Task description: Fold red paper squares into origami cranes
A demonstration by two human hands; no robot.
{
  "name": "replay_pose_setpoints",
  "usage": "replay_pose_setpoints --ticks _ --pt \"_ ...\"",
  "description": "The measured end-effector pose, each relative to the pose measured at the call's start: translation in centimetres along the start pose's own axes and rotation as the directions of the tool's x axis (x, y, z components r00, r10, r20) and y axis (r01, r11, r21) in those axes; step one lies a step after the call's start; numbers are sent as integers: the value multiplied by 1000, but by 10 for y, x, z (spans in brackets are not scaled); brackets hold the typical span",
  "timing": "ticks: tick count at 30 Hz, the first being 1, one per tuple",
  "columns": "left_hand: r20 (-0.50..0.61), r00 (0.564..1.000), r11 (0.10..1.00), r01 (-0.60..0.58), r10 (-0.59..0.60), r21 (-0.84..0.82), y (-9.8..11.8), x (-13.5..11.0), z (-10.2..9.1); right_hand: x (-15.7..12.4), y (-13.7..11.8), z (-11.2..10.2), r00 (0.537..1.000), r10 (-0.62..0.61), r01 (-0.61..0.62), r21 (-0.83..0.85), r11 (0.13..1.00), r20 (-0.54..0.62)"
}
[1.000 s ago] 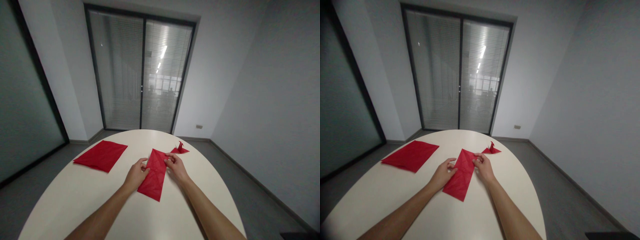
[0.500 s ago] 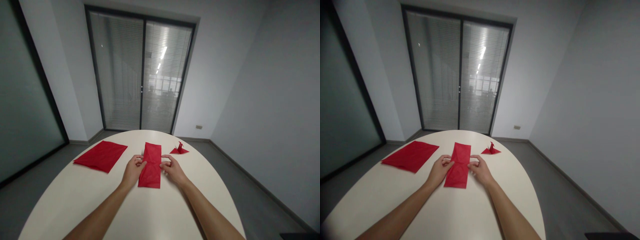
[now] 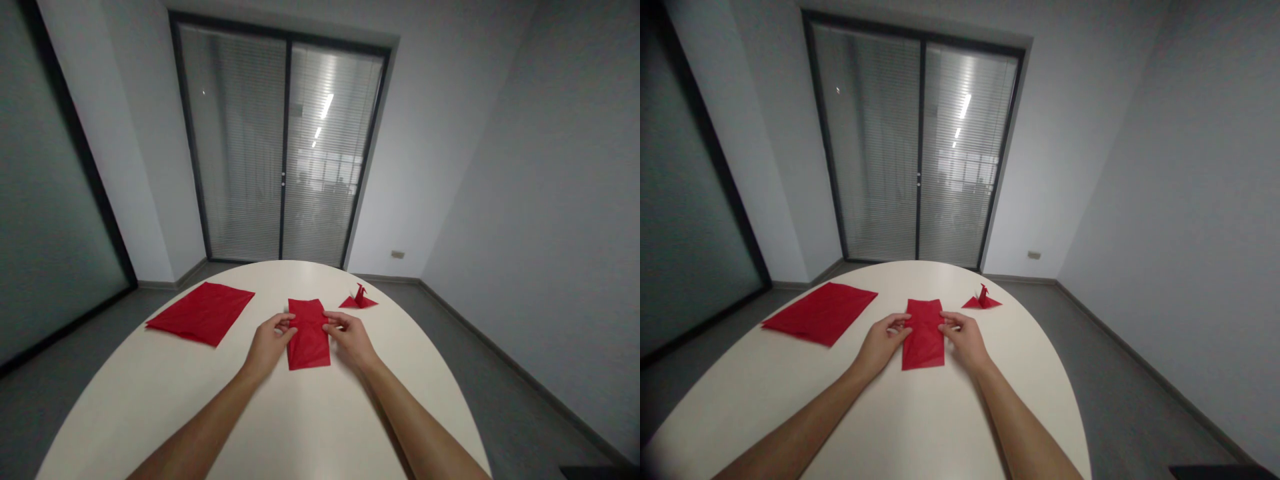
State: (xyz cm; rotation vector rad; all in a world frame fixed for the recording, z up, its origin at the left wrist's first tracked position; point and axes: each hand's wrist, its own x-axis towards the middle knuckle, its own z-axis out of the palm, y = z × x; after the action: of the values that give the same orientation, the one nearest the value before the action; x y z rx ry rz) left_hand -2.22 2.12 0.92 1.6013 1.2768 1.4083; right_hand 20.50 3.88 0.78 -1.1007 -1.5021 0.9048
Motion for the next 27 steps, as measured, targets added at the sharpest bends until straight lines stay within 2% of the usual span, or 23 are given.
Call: replay_pose_setpoints --ticks 3,7,13,19,23,27 --pt "-6 999 997 -45 46 62 2 -3 -1 0 -5 -2 999 -39 38 -88 995 -13" --pt "-8 988 982 -155 157 113 8 -6 -2 -2 -12 -2 996 -80 75 -127 989 -38" --pt "-30 963 951 -260 269 170 13 -8 -4 -4 -18 -2 985 -165 158 -126 979 -54" --pt "-27 939 911 -324 342 255 13 -8 -6 -4 -15 -3 955 -295 291 -90 952 -38" --pt "12 919 851 -368 393 375 15 -11 -7 -8 -14 -6 931 -358 366 -204 908 76" --pt "182 931 801 -366 318 474 15 -15 -6 -14 -20 -7 904 -321 405 -331 852 282"
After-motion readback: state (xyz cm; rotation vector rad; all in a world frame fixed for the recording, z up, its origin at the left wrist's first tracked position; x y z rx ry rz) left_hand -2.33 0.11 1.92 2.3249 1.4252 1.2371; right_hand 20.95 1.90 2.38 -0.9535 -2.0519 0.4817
